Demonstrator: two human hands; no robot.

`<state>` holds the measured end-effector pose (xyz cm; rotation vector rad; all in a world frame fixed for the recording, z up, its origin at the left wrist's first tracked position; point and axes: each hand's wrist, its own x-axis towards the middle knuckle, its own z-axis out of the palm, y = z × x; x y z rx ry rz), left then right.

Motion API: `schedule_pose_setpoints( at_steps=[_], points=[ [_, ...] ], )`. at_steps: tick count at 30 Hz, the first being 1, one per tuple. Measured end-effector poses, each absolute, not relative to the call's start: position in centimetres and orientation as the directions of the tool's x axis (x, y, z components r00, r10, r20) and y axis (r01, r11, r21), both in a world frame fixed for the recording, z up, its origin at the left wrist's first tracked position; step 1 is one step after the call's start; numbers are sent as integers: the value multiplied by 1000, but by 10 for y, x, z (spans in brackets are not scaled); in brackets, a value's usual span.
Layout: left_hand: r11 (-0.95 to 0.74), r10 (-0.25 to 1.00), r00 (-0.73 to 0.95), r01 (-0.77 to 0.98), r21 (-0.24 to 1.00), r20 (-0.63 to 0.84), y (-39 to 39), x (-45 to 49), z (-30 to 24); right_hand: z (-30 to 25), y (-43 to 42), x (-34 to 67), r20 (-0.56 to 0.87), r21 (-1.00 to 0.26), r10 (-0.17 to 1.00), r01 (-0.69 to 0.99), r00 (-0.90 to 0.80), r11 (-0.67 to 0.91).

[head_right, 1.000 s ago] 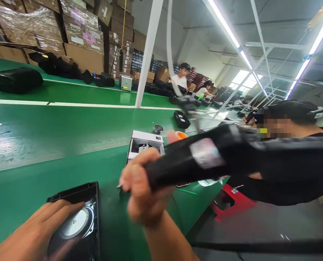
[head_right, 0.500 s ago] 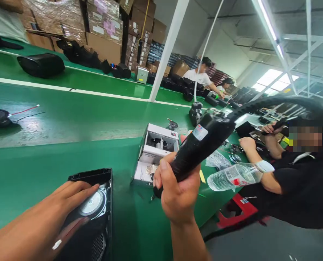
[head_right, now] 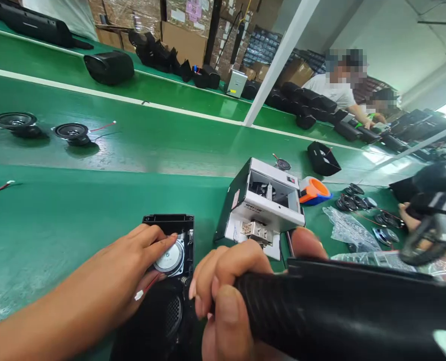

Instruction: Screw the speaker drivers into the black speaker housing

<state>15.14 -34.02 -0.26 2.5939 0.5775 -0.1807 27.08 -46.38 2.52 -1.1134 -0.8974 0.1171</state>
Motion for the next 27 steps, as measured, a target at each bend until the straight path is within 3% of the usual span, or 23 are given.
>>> schedule_pose_setpoints(
  at_steps=[4,11,19,27],
  points=[
    [-777,371,895,446,444,-249,-340,151,2,9,-452,269,608,-767,445,340,658,544],
    [-769,365,893,448,456,-264,-339,153,5,-3,-448,271,595,-763,458,283,661,581],
    [-779,364,893,448,439,-264,-339,153,2,-13,-446,268,648,-733,460,333,607,593],
    [-810,358,899,434,395,-254,-341,158,9,-33,-456,276,611,-776,549,295,570,558]
  ],
)
